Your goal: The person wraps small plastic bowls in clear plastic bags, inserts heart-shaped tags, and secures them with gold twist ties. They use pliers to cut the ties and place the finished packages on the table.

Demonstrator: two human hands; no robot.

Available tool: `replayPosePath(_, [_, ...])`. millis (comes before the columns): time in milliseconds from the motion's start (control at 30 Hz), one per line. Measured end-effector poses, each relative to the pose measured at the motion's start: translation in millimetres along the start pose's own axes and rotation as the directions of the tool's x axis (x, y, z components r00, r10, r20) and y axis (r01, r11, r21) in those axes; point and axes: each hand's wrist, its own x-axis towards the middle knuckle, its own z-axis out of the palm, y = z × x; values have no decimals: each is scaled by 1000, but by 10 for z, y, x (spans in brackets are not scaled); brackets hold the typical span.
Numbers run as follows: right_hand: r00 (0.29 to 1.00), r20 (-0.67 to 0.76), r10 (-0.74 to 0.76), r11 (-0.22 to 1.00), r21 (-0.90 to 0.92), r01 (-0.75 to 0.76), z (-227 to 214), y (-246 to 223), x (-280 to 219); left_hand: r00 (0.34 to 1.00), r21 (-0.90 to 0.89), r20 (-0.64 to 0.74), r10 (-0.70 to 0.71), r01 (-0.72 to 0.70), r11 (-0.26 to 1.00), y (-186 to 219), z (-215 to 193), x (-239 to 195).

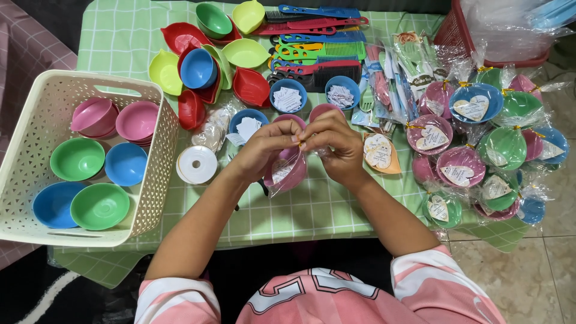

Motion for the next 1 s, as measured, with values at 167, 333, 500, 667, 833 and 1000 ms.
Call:
replayPosePath(167, [999, 36, -38, 999, -16, 39, -3, 54, -40, 999, -53, 15, 32, -31, 998, -21, 11, 4])
replayPosePath(333, [995, 29, -97, 994, -53, 98, -38, 90, -50, 995, 87, -15, 102, -100, 991, 34, 45, 15])
replayPosePath(500, [991, -19, -134, 987, -94, 131, -67, 153, -84, 953, 275, -78, 291, -261, 926, 122, 140, -47])
replayPosePath(667, [989, -37, -143, 985, -106, 138, -86, 182, -107, 924, 423, -14, 381, -340, 840, 150, 109, -46])
replayPosePath(833, [993, -47, -105, 986, -134, 98, -130, 209, -133, 922, 493, 72, 381, -365, 790, 240, 123, -78])
replayPosePath(1000, [983, -10, 181, 979, 101, -179, -97, 286, -72, 854, 634, -16, 520, -393, 666, 169, 139, -51])
